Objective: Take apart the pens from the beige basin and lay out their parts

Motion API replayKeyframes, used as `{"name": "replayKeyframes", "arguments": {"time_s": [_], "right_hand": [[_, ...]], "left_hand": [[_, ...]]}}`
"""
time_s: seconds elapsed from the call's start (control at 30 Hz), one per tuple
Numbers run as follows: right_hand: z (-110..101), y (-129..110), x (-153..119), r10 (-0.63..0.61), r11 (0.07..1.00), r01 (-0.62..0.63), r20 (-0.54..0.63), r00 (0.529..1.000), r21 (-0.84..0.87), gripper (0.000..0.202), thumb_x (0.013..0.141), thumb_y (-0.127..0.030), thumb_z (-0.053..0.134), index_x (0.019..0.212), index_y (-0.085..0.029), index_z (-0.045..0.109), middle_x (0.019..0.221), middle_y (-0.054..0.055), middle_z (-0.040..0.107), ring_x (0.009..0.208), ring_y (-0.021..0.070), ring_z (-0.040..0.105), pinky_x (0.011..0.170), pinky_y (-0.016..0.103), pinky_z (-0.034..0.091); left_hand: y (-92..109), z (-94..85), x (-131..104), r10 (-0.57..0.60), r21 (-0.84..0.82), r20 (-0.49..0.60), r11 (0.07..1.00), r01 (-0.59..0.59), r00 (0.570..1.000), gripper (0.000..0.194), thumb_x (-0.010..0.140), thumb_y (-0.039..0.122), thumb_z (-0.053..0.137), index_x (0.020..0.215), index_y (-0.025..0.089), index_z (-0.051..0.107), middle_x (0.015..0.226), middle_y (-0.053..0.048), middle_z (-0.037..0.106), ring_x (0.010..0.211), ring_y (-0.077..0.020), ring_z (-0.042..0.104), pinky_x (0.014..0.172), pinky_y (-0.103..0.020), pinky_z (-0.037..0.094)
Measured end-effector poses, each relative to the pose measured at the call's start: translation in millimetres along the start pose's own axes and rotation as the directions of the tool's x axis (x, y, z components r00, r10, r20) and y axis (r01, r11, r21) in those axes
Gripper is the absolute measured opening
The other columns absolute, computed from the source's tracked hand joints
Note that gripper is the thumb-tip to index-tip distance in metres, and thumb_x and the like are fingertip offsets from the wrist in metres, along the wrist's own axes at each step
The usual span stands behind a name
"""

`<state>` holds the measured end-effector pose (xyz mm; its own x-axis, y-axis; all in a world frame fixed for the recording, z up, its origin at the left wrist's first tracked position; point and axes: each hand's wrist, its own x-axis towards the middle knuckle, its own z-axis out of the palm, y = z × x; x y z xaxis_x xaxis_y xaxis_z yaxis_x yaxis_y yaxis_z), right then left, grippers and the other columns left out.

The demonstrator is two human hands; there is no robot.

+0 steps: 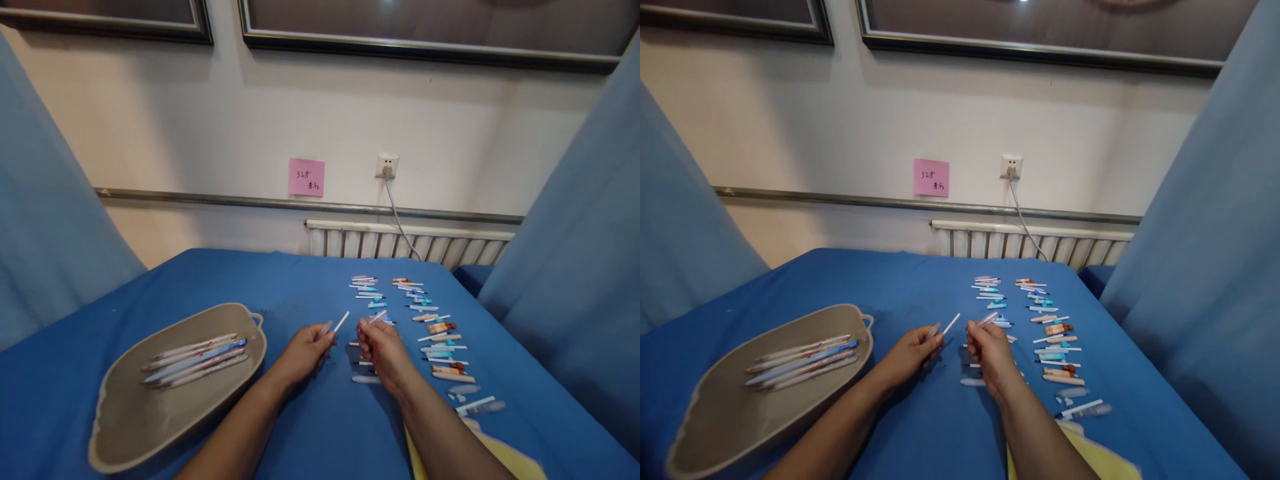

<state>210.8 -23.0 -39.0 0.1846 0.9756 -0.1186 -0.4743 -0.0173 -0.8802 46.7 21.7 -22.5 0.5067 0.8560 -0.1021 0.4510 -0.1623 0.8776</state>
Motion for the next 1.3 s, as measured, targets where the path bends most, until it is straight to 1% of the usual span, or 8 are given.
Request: {"name": "replayKeyframes", "arguments": {"time_s": [0.17,0.3,0.47,0.6,0.77,0.93,1.1,1.3], "right_hand": [[-1,4,3,-0.024,1.0,0.024,-0.031,0.999,-0.009,0.034,0.061,-0.045,0.074,0.065,-0.017,0.057,0.048,-0.006,0.048,0.04,0.0068,0.037,0.039,0.02,0.022],[0,-2,1,-0.058,0.998,0.06,-0.077,0.995,0.016,0.032,0.061,-0.043,0.075,0.063,-0.017,0.056,0.049,-0.006,0.049,0.041,0.007,0.037,0.039,0.021,0.023],[-2,-26,-5,-0.095,0.99,0.108,-0.143,0.985,0.088,0.032,0.062,-0.041,0.075,0.064,-0.017,0.053,0.056,-0.005,0.049,0.045,0.0065,0.039,0.04,0.02,0.025],[-7,-55,-9,-0.109,0.984,0.131,-0.178,0.978,0.117,0.032,0.06,-0.039,0.076,0.066,-0.017,0.053,0.059,-0.005,0.048,0.047,0.0065,0.039,0.041,0.019,0.025],[-21,-75,-25,-0.108,0.99,0.124,-0.195,0.975,0.07,0.031,0.06,-0.037,0.077,0.065,-0.017,0.054,0.058,-0.004,0.051,0.046,0.0064,0.038,0.04,0.019,0.025],[-48,-61,-54,-0.096,0.995,0.094,-0.26,0.961,-0.02,0.032,0.057,-0.037,0.08,0.067,-0.017,0.056,0.049,-0.007,0.048,0.04,0.006,0.034,0.038,0.02,0.022],[-87,-58,-80,-0.12,0.993,0.111,-0.381,0.917,-0.045,0.034,0.056,-0.038,0.081,0.071,-0.017,0.058,0.047,-0.007,0.046,0.039,0.0063,0.035,0.037,0.02,0.024],[-148,-88,-101,-0.172,0.977,0.212,-0.545,0.821,0.011,0.03,0.064,-0.039,0.074,0.08,-0.016,0.064,0.064,-0.001,0.058,0.049,0.0093,0.049,0.039,0.02,0.035]], "left_hand": [[3,-10.7,-4,0.004,0.311,-0.037,0.95,0.008,0.999,0.03,0.078,0.044,0.048,0.069,0.016,0.056,0.064,0.001,0.054,0.061,-0.0144,0.049,0.056,-0.024,0.033],[4,-6.6,-9,-0.032,0.508,-0.019,0.861,0.037,0.999,0.021,0.067,0.037,0.061,0.079,0.019,0.061,0.078,-0.003,0.064,0.073,-0.0208,0.058,0.061,-0.026,0.035],[3,0.0,-9,-0.066,0.656,0.001,0.754,0.049,0.998,0.016,0.07,0.032,0.059,0.079,0.02,0.063,0.083,-0.008,0.067,0.082,-0.0257,0.062,0.066,-0.029,0.039],[6,-2.9,-8,-0.06,0.694,0.014,0.719,0.034,0.998,0.016,0.073,0.031,0.055,0.078,0.019,0.063,0.083,-0.01,0.068,0.08,-0.0258,0.063,0.064,-0.029,0.039],[10,-4.7,-9,-0.021,0.659,0.036,0.752,-0.008,0.999,0.02,0.078,0.032,0.047,0.076,0.018,0.061,0.074,-0.006,0.065,0.069,-0.02,0.06,0.056,-0.025,0.034],[20,12.6,-17,0.032,0.505,0.141,0.858,-0.099,0.99,0.025,0.079,0.039,0.046,0.069,0.018,0.056,0.064,0.002,0.057,0.06,-0.0141,0.051,0.049,-0.021,0.027],[32,32.4,-26,0.088,0.26,0.234,0.954,-0.15,0.968,0.022,0.075,0.037,0.051,0.063,0.018,0.05,0.059,0.005,0.047,0.056,-0.0115,0.04,0.049,-0.02,0.024],[46,49.1,-20,0.03,0.147,0.193,0.987,-0.059,0.981,0.024,0.075,0.041,0.051,0.065,0.019,0.05,0.058,0.005,0.044,0.056,-0.0121,0.038,0.05,-0.021,0.025]]}}
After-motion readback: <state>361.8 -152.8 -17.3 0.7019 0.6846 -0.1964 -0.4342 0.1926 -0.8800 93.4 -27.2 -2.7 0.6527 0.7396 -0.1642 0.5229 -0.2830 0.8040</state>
